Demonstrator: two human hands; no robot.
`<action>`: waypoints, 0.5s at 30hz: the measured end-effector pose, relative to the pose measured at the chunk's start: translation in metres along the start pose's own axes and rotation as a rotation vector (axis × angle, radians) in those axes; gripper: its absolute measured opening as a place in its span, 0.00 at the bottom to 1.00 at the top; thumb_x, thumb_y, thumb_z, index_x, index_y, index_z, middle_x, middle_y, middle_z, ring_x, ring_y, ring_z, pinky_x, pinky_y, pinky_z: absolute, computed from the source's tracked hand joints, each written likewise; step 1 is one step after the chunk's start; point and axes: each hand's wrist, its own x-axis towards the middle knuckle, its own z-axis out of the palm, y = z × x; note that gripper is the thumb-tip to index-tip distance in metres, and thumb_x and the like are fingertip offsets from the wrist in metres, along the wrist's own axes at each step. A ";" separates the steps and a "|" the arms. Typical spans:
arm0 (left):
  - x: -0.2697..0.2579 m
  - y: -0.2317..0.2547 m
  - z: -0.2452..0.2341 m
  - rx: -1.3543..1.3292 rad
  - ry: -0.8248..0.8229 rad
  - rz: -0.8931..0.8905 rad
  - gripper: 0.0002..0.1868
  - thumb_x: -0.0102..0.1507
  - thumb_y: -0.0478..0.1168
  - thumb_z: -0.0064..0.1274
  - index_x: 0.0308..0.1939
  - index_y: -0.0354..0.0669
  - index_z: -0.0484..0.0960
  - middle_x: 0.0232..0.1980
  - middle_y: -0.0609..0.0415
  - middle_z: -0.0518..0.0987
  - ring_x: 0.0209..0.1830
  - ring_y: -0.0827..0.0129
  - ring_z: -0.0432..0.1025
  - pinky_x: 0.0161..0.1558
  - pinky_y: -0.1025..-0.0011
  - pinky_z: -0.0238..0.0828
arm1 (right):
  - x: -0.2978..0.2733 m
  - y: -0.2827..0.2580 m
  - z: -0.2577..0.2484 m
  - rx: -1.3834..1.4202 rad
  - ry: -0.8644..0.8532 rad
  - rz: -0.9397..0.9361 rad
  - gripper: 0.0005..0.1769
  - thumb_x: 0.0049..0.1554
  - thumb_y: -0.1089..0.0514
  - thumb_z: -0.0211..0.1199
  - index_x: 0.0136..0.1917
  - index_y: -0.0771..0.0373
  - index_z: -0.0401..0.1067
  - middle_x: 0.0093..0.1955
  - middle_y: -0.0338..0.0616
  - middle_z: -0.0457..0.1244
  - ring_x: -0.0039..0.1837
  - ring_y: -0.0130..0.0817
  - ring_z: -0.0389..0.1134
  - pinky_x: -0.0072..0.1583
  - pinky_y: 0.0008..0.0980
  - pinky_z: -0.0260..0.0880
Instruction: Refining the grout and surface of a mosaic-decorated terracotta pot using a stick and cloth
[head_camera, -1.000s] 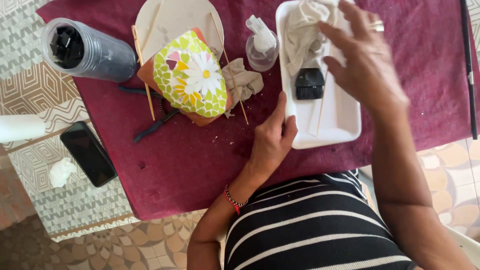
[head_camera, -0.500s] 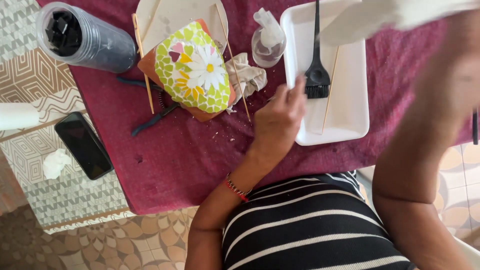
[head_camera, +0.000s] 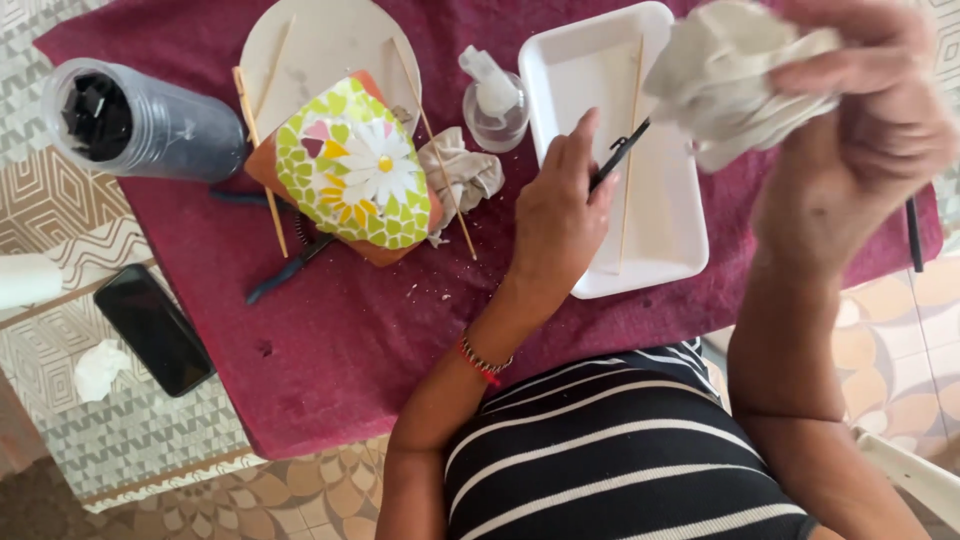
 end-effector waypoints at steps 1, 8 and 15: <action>-0.003 0.008 -0.011 -0.002 0.055 0.025 0.32 0.66 0.36 0.58 0.72 0.46 0.62 0.52 0.48 0.74 0.40 0.51 0.76 0.36 0.53 0.77 | 0.000 -0.002 0.002 -0.046 -0.026 -0.026 0.11 0.70 0.78 0.58 0.47 0.69 0.68 0.58 0.61 0.65 0.62 0.48 0.66 0.65 0.40 0.63; -0.025 0.061 -0.089 0.001 0.607 0.347 0.20 0.73 0.34 0.60 0.67 0.39 0.74 0.50 0.46 0.83 0.33 0.71 0.73 0.32 0.71 0.72 | 0.006 -0.016 0.014 -0.023 0.021 -0.101 0.17 0.66 0.79 0.60 0.39 0.65 0.66 0.54 0.60 0.67 0.55 0.43 0.64 0.61 0.41 0.59; -0.037 0.068 -0.084 0.066 0.584 0.351 0.19 0.72 0.30 0.59 0.66 0.31 0.74 0.38 0.50 0.73 0.28 0.69 0.67 0.29 0.69 0.66 | 0.012 -0.033 0.020 0.018 0.134 -0.125 0.16 0.66 0.67 0.58 0.37 0.58 0.63 0.53 0.52 0.65 0.56 0.40 0.64 0.61 0.38 0.62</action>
